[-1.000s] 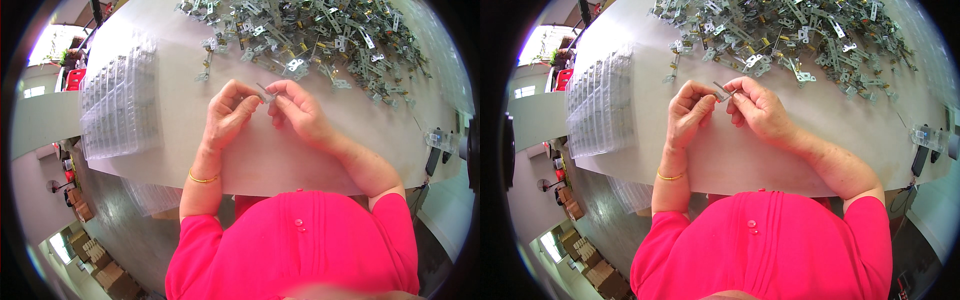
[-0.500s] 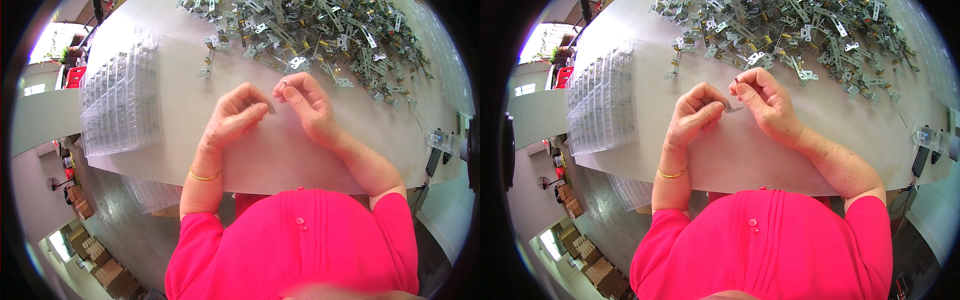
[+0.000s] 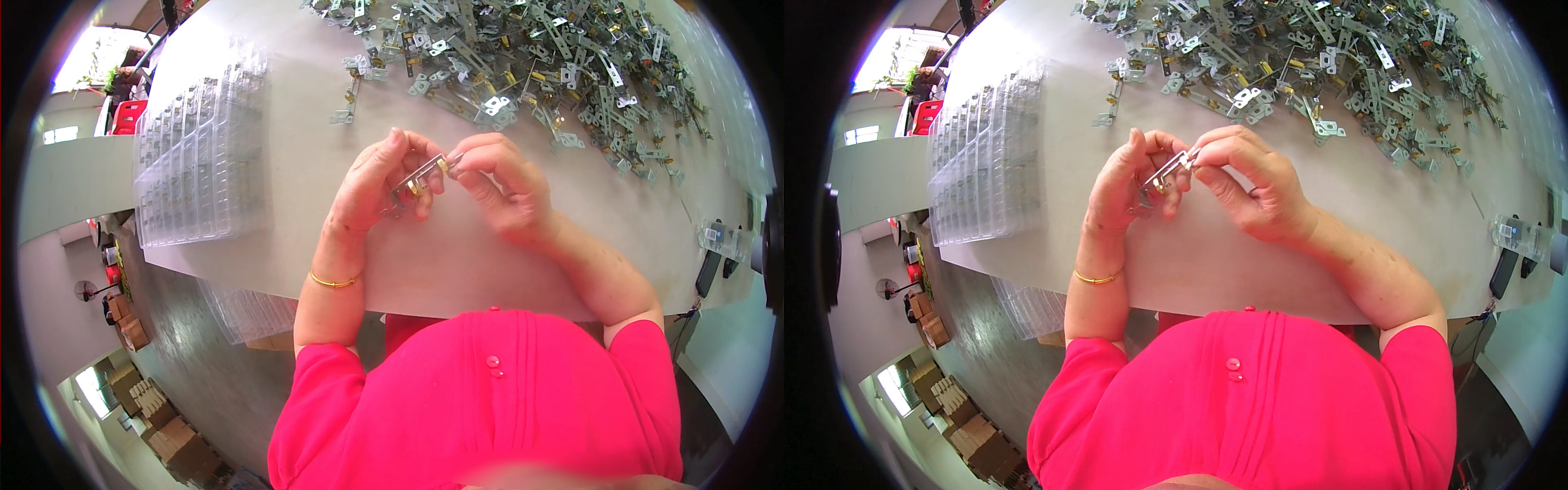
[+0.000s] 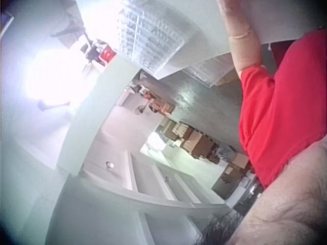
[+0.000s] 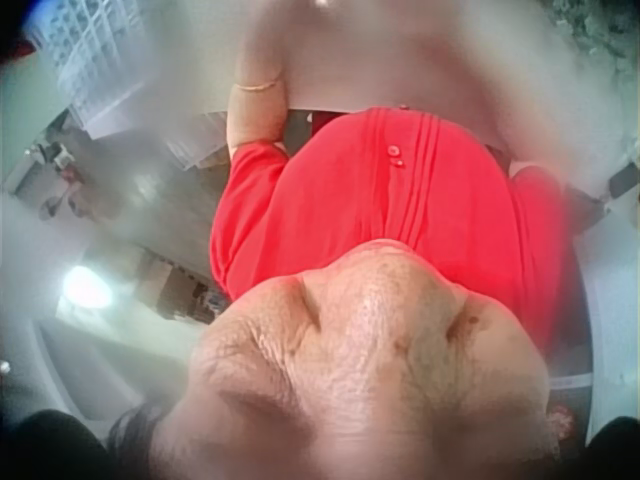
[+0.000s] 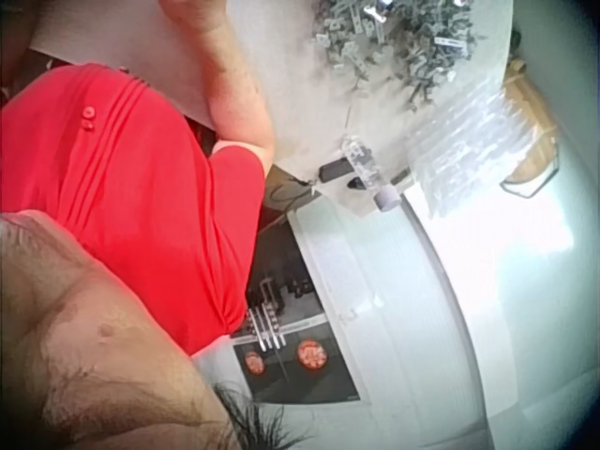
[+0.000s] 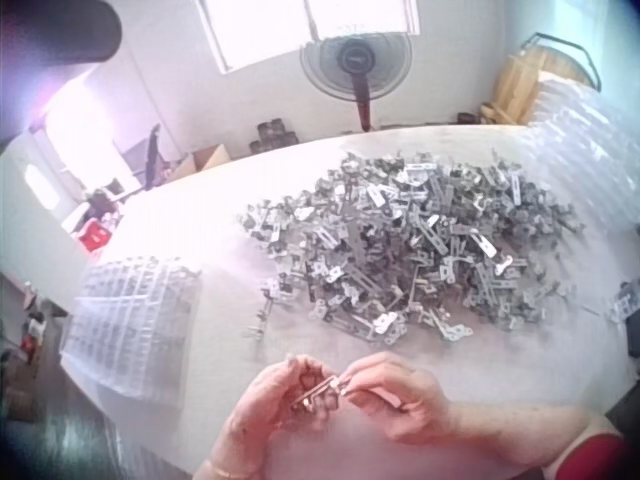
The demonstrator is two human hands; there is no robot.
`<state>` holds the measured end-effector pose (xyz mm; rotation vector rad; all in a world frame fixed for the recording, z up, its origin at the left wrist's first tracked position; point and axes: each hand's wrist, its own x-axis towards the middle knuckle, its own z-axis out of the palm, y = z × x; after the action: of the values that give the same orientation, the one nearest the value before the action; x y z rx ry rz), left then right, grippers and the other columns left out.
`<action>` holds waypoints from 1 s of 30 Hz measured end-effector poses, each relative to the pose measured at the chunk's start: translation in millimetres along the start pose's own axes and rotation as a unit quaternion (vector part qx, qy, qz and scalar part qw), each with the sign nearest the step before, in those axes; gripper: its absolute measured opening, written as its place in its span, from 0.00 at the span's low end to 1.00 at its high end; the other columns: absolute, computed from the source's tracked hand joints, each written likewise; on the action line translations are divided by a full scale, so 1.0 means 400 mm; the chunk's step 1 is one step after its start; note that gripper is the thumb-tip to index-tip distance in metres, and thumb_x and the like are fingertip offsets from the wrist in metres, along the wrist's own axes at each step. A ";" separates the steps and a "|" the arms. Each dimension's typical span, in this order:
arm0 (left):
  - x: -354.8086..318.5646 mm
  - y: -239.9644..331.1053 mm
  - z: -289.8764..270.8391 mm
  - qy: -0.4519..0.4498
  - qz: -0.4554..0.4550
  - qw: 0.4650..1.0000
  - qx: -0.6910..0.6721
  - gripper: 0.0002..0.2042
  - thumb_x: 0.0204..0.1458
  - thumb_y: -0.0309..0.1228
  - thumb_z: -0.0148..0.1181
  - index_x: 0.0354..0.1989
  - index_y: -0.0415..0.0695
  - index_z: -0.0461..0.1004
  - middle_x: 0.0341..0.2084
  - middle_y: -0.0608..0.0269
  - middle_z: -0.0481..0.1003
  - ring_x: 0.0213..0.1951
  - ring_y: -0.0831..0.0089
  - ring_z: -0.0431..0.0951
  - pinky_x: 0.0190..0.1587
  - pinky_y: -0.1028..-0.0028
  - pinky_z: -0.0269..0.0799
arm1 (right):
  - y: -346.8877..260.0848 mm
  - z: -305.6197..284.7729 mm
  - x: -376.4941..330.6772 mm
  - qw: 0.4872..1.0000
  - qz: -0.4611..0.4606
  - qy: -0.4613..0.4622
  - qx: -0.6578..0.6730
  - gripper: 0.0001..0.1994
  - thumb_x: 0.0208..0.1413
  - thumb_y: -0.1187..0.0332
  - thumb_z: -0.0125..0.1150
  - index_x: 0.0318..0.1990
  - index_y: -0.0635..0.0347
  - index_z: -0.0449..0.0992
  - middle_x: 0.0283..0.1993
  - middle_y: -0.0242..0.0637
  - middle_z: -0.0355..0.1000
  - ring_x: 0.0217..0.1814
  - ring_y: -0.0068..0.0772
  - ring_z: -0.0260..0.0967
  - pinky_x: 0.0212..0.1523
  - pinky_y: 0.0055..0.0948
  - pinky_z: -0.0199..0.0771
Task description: Placing small metal brackets into partitioned clear plastic packaging trays on a table.
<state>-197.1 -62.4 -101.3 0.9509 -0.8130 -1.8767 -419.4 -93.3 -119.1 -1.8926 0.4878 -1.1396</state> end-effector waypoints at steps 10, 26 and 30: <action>0.022 -0.039 -0.015 -0.052 0.207 0.976 0.051 0.24 0.66 0.37 0.53 0.63 0.31 0.65 0.61 0.39 0.68 0.61 0.54 0.72 0.61 0.55 0.70 | 0.001 0.005 0.001 0.881 0.243 0.149 0.377 0.06 0.69 0.72 0.54 0.48 0.63 0.73 0.49 0.35 0.73 0.50 0.25 0.73 0.57 0.30 0.78; 0.006 -0.023 0.014 0.119 0.073 0.988 0.061 0.14 0.69 0.37 0.47 0.40 0.39 0.73 0.22 0.62 0.72 0.19 0.73 0.71 0.27 0.72 0.73 | -0.047 0.025 -0.001 0.915 0.305 0.065 0.256 0.06 0.68 0.67 0.57 0.45 0.59 0.73 0.27 0.25 0.70 0.27 0.14 0.66 0.25 0.19 0.65; 0.004 -0.023 0.027 0.121 0.075 0.979 0.143 0.14 0.69 0.37 0.48 0.39 0.39 0.74 0.21 0.65 0.72 0.18 0.78 0.70 0.23 0.78 0.67 | -0.046 0.018 -0.003 0.918 0.301 0.049 0.252 0.06 0.69 0.66 0.56 0.46 0.58 0.73 0.25 0.23 0.67 0.22 0.11 0.61 0.21 0.18 0.59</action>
<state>-210.6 -58.1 -103.7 1.2319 -0.9923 -1.5041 -415.6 -79.0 -106.1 -1.1245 0.6953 -0.8359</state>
